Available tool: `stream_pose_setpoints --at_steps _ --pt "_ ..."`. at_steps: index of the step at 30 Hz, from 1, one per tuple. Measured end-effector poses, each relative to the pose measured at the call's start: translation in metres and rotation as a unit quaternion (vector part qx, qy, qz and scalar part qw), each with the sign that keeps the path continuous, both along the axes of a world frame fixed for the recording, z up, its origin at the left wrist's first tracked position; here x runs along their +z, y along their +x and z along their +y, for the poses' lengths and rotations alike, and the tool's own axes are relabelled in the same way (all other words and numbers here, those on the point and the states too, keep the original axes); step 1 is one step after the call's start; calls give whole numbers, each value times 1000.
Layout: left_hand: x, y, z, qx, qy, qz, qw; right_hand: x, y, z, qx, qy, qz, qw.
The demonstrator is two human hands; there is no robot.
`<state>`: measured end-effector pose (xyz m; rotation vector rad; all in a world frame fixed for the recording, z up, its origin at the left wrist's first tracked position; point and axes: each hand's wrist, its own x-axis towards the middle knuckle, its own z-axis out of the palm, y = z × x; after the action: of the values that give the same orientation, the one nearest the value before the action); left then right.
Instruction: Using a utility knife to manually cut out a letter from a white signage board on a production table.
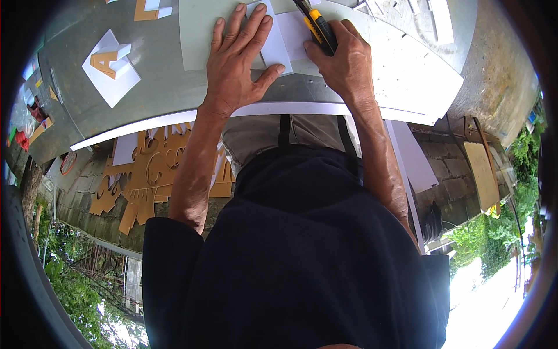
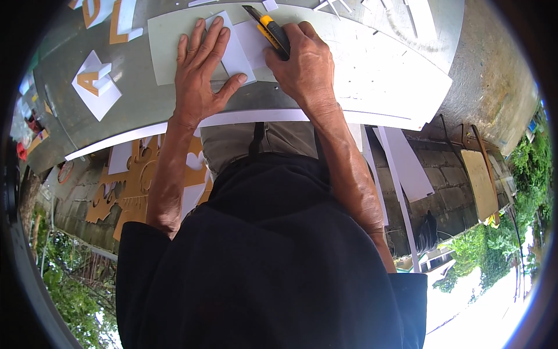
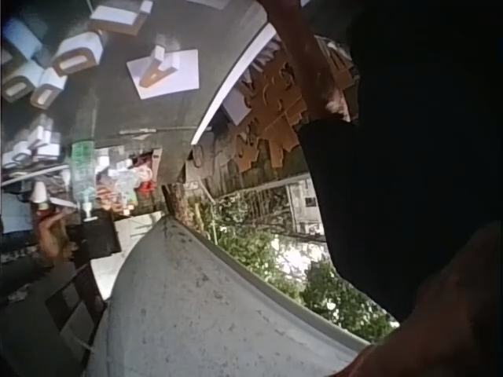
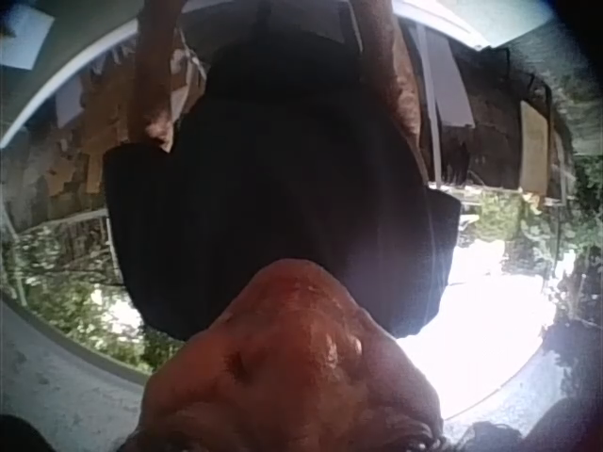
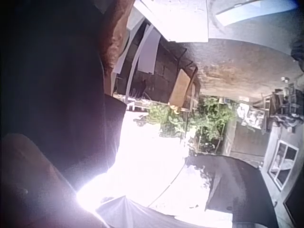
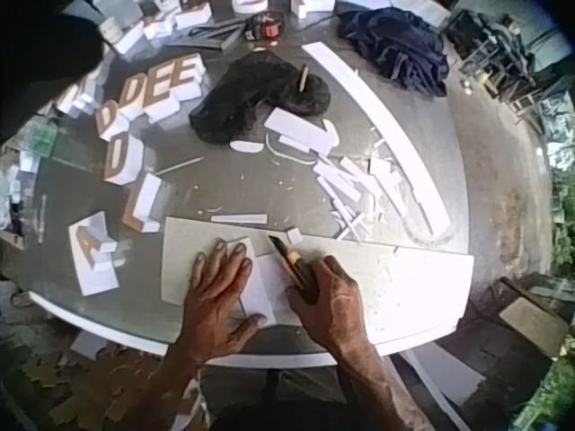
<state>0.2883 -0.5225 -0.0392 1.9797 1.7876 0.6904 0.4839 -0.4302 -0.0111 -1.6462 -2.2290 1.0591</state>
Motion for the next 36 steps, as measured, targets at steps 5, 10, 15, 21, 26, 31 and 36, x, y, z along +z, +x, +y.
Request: stream_pose_setpoints --at_steps 5,10,15,21,26,31,36 --pt "9 3 1 8 -22 3 1000 0 0 1 3 5 6 1000" --pt "21 15 -1 45 -82 60 994 17 0 -8 -15 -34 66 997" --pt "20 22 -2 88 -84 38 992 28 -11 -35 0 -178 -4 984" --pt "16 26 -2 100 -77 14 992 23 -24 -49 -10 -122 -12 992" --pt "15 25 -3 106 -73 9 992 24 -34 -48 -17 -133 -40 990" --pt "15 25 -3 98 -90 13 991 26 -37 -48 -20 -143 -49 988" --pt "15 26 -3 104 -72 -1 992 28 -40 -47 -9 -127 -68 990"
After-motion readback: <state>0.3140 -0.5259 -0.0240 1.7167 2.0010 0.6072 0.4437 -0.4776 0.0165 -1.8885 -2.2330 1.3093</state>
